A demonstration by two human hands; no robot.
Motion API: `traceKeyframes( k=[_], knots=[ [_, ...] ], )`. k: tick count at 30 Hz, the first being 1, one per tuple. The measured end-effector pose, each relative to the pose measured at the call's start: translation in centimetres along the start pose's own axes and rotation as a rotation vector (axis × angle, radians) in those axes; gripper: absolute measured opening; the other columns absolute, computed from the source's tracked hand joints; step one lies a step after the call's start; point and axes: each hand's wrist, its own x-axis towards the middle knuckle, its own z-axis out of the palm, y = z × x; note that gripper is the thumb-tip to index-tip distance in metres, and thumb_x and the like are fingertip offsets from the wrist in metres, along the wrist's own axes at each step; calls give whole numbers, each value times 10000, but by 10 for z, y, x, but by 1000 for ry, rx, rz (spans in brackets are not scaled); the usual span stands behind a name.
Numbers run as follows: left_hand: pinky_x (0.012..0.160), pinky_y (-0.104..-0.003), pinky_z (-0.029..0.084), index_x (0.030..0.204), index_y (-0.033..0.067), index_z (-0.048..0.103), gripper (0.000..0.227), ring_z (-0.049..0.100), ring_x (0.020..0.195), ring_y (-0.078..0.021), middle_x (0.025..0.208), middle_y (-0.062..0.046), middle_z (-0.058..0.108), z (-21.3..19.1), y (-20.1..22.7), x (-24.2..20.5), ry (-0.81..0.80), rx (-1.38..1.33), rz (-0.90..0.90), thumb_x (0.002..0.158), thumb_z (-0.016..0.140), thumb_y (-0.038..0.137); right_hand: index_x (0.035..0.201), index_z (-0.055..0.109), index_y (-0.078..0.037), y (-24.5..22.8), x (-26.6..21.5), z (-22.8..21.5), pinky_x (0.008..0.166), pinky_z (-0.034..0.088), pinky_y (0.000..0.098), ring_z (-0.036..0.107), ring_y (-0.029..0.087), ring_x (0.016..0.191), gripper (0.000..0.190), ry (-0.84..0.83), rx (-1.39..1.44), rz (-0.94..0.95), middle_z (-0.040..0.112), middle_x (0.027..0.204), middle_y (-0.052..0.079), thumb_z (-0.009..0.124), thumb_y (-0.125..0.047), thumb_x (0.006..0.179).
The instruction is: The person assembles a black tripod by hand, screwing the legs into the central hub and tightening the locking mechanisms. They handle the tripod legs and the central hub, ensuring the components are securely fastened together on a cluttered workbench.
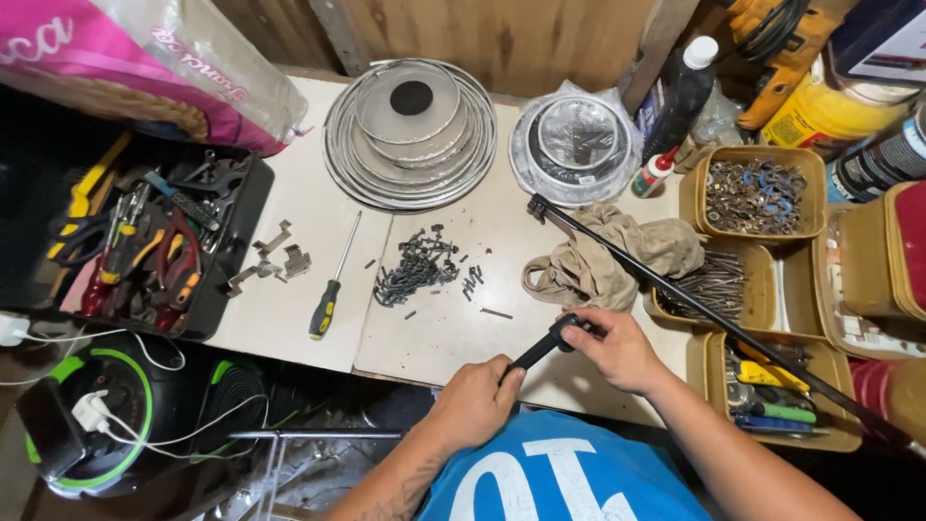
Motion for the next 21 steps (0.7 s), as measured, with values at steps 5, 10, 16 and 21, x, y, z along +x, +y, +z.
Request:
traceKeyframes(
  k=[5, 10, 16, 21],
  knots=[
    [605, -543, 445, 955, 63, 560, 426, 630, 716, -409, 792, -192, 673, 10, -2, -4, 14, 154, 20, 1087, 397, 434, 1065, 811, -70, 9, -1, -2, 821, 564, 273, 723, 119, 872, 348, -41, -5, -95, 817, 958, 25, 734, -353, 877],
    [699, -574, 464, 1010, 53, 578, 491, 638, 840, -459, 881, -232, 689, 15, -4, -4, 4, 185, -41, 1078, 383, 498, 868, 785, -54, -5, -11, 16, 644, 569, 286, 744, 168, 682, 348, -29, 83, 60, 794, 771, 60, 747, -400, 846],
    [645, -589, 455, 985, 48, 574, 472, 636, 780, -475, 841, -235, 684, 23, -9, -4, 71, 204, -26, 1076, 413, 483, 842, 780, -17, -18, -19, 31, 550, 580, 279, 750, 181, 603, 330, 110, 148, 165, 798, 728, 103, 771, -348, 839],
    [670, -594, 464, 987, 44, 579, 472, 640, 805, -488, 861, -251, 690, 25, -8, -4, 70, 210, -15, 1073, 423, 481, 753, 795, -22, -14, -27, 43, 481, 521, 254, 722, 147, 556, 307, 67, 70, 167, 790, 640, 105, 789, -314, 846]
  ],
)
